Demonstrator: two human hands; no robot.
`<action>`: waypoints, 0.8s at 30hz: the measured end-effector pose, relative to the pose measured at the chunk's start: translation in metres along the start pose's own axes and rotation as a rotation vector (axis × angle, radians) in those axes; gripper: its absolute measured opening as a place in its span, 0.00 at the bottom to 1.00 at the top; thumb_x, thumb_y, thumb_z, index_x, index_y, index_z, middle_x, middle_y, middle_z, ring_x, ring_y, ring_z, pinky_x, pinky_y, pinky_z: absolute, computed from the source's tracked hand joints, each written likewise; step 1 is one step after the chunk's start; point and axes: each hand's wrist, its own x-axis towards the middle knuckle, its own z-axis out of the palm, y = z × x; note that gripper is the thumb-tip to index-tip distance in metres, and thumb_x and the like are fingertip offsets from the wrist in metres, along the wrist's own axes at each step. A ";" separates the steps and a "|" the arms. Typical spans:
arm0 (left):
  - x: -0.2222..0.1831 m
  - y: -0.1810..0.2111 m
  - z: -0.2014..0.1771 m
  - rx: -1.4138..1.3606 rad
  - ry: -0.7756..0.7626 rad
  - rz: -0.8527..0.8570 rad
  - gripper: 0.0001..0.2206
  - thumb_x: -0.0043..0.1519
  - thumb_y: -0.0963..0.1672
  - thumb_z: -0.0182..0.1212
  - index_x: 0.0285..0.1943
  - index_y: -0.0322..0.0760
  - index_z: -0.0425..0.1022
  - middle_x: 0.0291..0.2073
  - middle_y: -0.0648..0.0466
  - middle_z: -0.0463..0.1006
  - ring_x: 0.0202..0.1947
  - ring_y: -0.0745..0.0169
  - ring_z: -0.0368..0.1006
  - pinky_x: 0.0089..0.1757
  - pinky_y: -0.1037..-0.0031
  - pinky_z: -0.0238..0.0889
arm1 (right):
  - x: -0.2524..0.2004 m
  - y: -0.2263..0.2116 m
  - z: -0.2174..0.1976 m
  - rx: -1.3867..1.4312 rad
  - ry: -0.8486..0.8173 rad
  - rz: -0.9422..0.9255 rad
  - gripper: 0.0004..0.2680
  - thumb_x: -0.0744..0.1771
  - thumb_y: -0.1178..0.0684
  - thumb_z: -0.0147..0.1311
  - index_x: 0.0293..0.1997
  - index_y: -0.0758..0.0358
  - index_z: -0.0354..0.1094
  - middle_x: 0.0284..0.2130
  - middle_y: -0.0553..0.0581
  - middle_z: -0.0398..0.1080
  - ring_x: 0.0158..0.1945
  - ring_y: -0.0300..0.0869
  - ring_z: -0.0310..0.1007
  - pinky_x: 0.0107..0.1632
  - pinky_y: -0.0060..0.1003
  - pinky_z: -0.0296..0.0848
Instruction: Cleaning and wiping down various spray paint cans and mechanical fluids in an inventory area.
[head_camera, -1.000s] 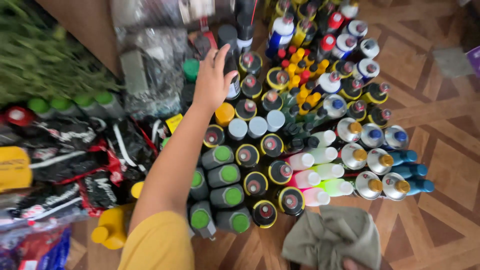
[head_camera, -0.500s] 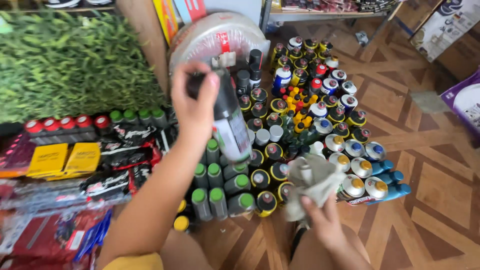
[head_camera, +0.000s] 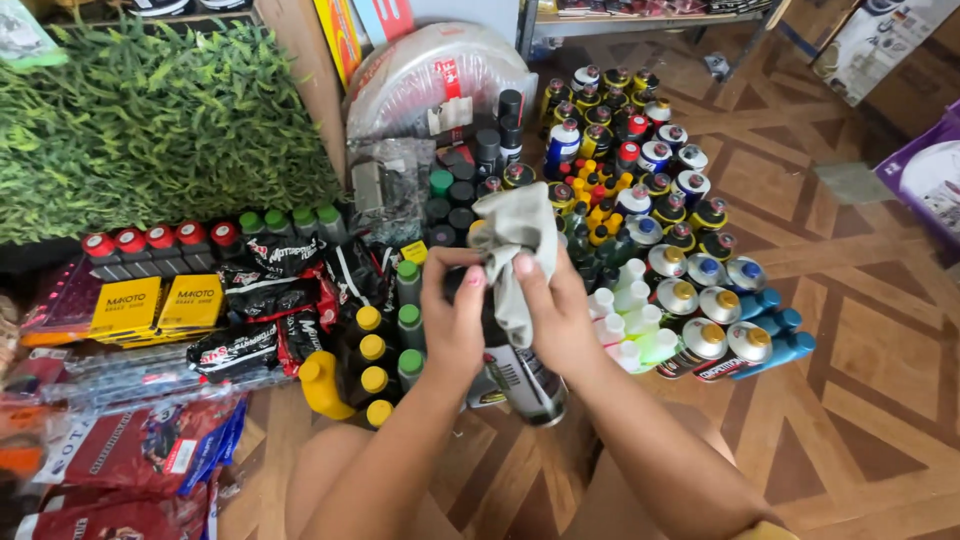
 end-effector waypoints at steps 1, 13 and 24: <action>0.004 -0.007 -0.005 -0.004 0.033 0.072 0.08 0.65 0.45 0.58 0.46 0.35 0.71 0.41 0.55 0.74 0.44 0.66 0.68 0.49 0.75 0.63 | -0.003 0.016 0.002 -0.022 -0.019 0.045 0.15 0.73 0.53 0.45 0.68 0.66 0.60 0.60 0.69 0.65 0.64 0.58 0.65 0.67 0.46 0.63; 0.069 -0.058 -0.043 -0.237 0.466 -0.145 0.10 0.67 0.47 0.61 0.46 0.34 0.72 0.39 0.55 0.74 0.39 0.66 0.69 0.43 0.72 0.65 | -0.003 0.030 0.018 -0.501 -0.329 0.189 0.37 0.55 0.43 0.74 0.68 0.63 0.56 0.56 0.68 0.66 0.55 0.58 0.72 0.55 0.44 0.71; 0.042 -0.089 0.004 -0.599 -0.143 -0.409 0.35 0.70 0.62 0.35 0.70 0.33 0.68 0.60 0.41 0.75 0.58 0.52 0.72 0.58 0.62 0.66 | -0.009 0.090 -0.036 0.307 -0.228 0.464 0.27 0.60 0.53 0.69 0.64 0.70 0.60 0.52 0.62 0.72 0.54 0.47 0.72 0.59 0.44 0.71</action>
